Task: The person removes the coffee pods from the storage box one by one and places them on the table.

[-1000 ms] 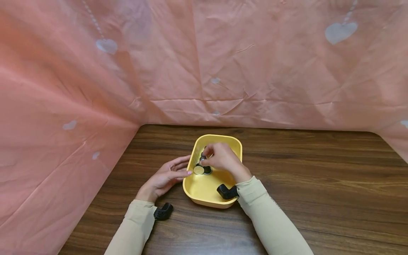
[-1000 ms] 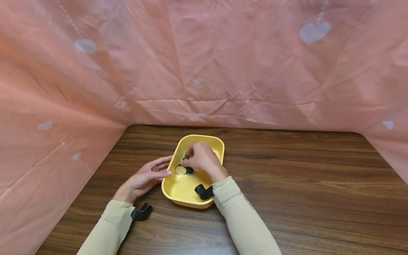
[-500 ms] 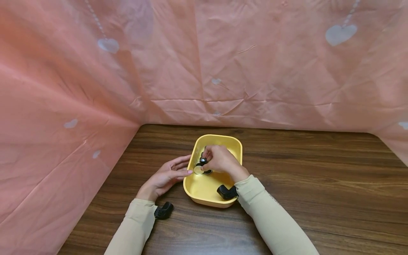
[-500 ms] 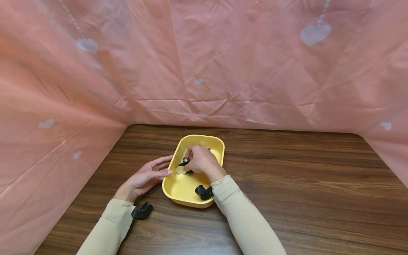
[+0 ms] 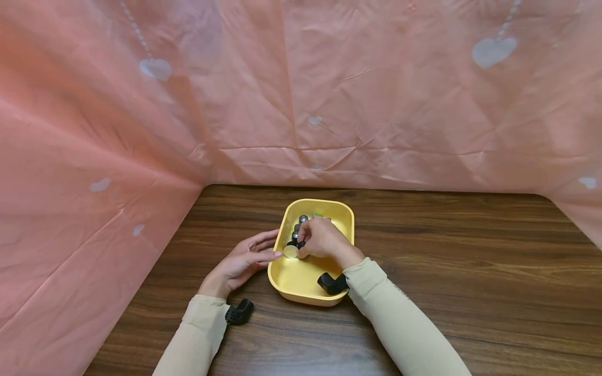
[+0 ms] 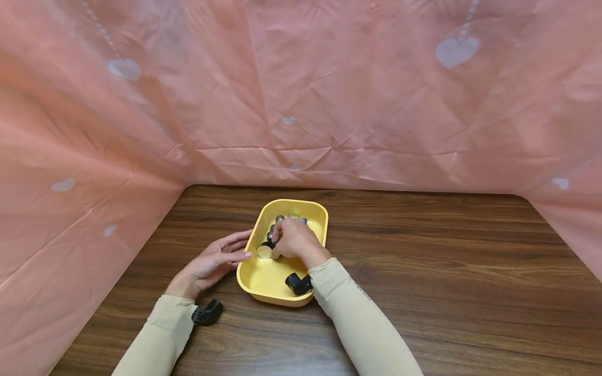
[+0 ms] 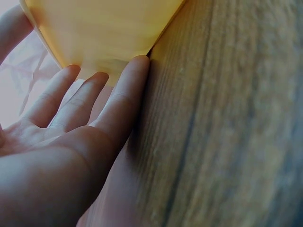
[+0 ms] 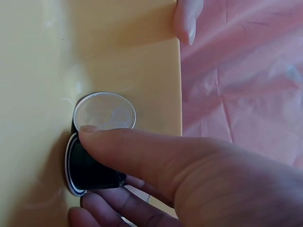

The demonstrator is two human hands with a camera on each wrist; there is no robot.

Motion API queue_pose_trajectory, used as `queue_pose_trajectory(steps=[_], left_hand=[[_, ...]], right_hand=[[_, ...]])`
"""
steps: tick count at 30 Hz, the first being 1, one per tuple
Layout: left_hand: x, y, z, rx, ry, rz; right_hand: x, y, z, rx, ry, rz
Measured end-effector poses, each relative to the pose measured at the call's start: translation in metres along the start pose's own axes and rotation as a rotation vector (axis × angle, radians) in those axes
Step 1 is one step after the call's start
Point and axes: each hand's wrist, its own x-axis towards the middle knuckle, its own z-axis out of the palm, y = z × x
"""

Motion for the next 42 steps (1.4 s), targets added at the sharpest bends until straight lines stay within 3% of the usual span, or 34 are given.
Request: queue_pose_trajectory(steps=[16,27,42], left_hand=[[-0.0035,-0.0052,-0.0032,-0.013,0.013,-0.002],[-0.0021,-0.0045,-0.0019,-0.011,0.017,-0.01],[0.0018,-0.0001,0.0007,0.004,0.015,-0.018]], right_hand=[[0.0003,-0.0029,0.0023,0.043,0.043,0.069],[-0.001,0.0007,0.0011,0.005,0.063,0.139],[-0.0025,0.0031,-0.0035,0.088,0.145,0.108]])
